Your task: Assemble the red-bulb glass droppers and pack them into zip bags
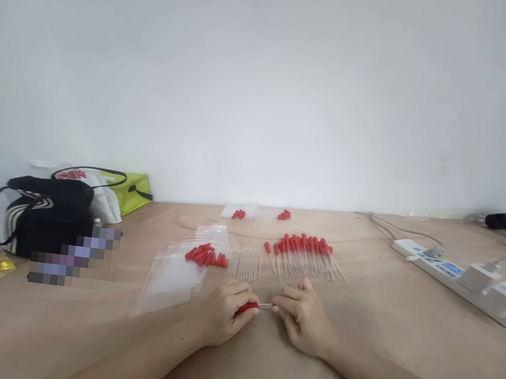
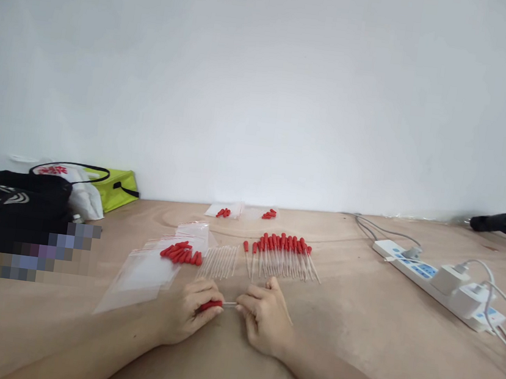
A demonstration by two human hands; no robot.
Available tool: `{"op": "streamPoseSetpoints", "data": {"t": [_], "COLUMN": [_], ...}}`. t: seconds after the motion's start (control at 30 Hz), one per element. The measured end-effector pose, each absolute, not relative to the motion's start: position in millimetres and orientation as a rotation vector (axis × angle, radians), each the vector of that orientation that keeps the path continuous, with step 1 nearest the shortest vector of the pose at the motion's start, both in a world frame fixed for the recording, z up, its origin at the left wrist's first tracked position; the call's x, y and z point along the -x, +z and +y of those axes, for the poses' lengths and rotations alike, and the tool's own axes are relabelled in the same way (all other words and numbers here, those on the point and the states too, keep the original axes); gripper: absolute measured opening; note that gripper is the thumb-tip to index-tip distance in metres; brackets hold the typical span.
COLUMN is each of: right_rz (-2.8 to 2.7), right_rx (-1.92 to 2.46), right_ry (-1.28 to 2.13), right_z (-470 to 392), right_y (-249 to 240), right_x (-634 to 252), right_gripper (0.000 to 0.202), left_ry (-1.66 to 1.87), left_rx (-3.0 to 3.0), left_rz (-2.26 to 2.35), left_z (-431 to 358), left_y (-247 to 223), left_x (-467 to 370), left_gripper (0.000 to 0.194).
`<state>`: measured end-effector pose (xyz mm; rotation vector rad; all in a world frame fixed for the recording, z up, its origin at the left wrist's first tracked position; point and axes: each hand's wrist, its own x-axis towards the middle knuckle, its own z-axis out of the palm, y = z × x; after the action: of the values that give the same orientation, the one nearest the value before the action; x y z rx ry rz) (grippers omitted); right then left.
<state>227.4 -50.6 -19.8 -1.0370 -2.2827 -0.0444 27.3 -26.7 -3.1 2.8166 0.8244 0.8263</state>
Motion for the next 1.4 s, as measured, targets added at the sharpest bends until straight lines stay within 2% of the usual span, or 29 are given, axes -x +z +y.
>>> {"op": "streamPoseSetpoints", "data": {"t": [0.5, 0.73, 0.87, 0.97, 1.13, 1.4], "right_rz": [-2.224, -2.355, -2.174, -1.83, -1.669, -1.738], "right_rx": [1.099, 1.226, 1.441, 1.675, 2.01, 2.111], "right_ry": [0.22, -0.055, 0.135, 0.251, 0.159, 0.078], "right_z": [-49.4, -53.2, -34.8, -7.8, 28.3, 36.3], "right_y": [-17.5, -1.6, 4.4, 9.5, 11.7, 1.7], "right_x": [-212.8, -216.2, -224.8, -226.4, -212.0, -202.7], "right_gripper": [0.028, 0.018, 0.022, 0.021, 0.022, 0.019], "left_ry": [0.777, 0.827, 0.992, 1.001, 0.942, 0.81], "left_rx": [-2.792, -2.812, -2.71, -2.636, -2.634, -2.666], "left_rz": [0.843, 0.932, 1.173, 1.285, 1.392, 1.618], "left_z": [-25.6, -20.1, -14.4, -9.4, -5.6, -4.3], "left_y": [-1.8, 1.6, -2.3, -6.1, -6.2, 1.0], "left_x": [-28.1, -22.3, -15.4, -11.4, -8.0, -4.4], "left_gripper": [0.017, 0.015, 0.038, 0.026, 0.007, 0.028]}}
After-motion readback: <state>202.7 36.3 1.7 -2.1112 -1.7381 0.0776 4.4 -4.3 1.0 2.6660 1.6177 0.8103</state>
